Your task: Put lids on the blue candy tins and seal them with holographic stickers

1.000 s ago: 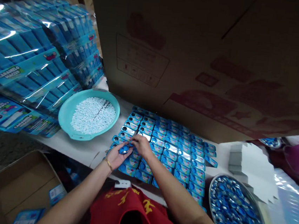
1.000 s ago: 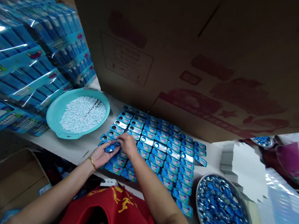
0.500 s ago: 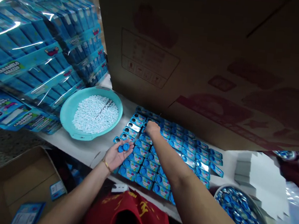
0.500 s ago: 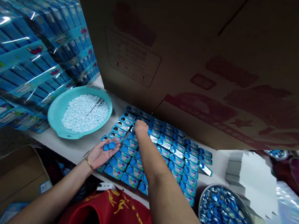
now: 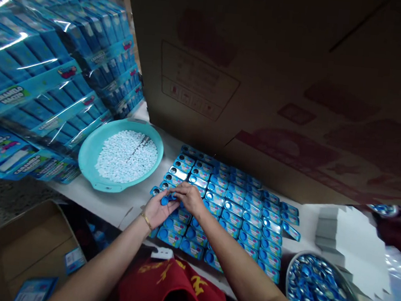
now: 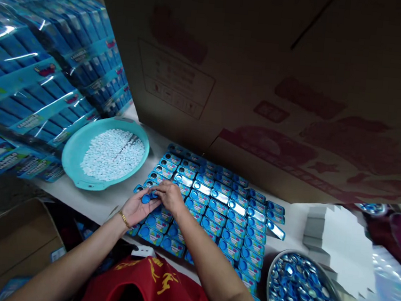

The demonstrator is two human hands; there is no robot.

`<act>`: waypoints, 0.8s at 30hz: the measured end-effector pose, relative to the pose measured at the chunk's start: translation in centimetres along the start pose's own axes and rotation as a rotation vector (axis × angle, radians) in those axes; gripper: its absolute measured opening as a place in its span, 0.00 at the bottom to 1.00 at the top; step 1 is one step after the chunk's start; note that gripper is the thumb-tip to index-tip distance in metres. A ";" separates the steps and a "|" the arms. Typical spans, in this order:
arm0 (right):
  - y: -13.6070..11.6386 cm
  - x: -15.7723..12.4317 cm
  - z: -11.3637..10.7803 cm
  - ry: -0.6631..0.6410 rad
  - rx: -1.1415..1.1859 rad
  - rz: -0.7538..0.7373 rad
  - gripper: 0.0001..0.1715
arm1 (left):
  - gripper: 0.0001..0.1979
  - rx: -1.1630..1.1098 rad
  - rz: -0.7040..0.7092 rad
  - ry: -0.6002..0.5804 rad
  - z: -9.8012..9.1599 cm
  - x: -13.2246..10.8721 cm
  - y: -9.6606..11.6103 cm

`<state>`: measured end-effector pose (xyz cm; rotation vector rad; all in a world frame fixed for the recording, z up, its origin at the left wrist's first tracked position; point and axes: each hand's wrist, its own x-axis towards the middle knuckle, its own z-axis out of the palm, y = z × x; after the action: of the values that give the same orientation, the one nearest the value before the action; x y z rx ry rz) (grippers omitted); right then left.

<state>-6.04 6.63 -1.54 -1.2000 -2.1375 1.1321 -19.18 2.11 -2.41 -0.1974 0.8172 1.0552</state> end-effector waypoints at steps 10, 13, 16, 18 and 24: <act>4.6 7.6 -6.4 -0.041 -0.602 0.687 0.14 | 0.09 0.078 -0.002 0.106 -0.1 -0.2 1.2; 5.0 9.4 -6.5 -0.115 -0.621 0.744 0.20 | 0.10 0.070 0.001 0.089 0.1 -0.3 1.2; 4.6 9.5 -6.9 -0.142 -0.640 0.746 0.24 | 0.11 0.058 0.000 0.047 0.3 -0.3 1.5; 3.7 8.5 -6.8 -0.133 -0.659 0.728 0.23 | 0.12 0.049 0.001 0.026 0.3 -0.3 1.6; 0.5 2.8 -1.7 -0.066 -0.365 0.133 0.13 | 0.08 0.011 0.030 0.004 0.6 0.8 1.4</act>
<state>-6.10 9.85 -1.03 -1.5005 -2.4175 0.8649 -19.84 3.67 -2.17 -0.1784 0.8320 1.0786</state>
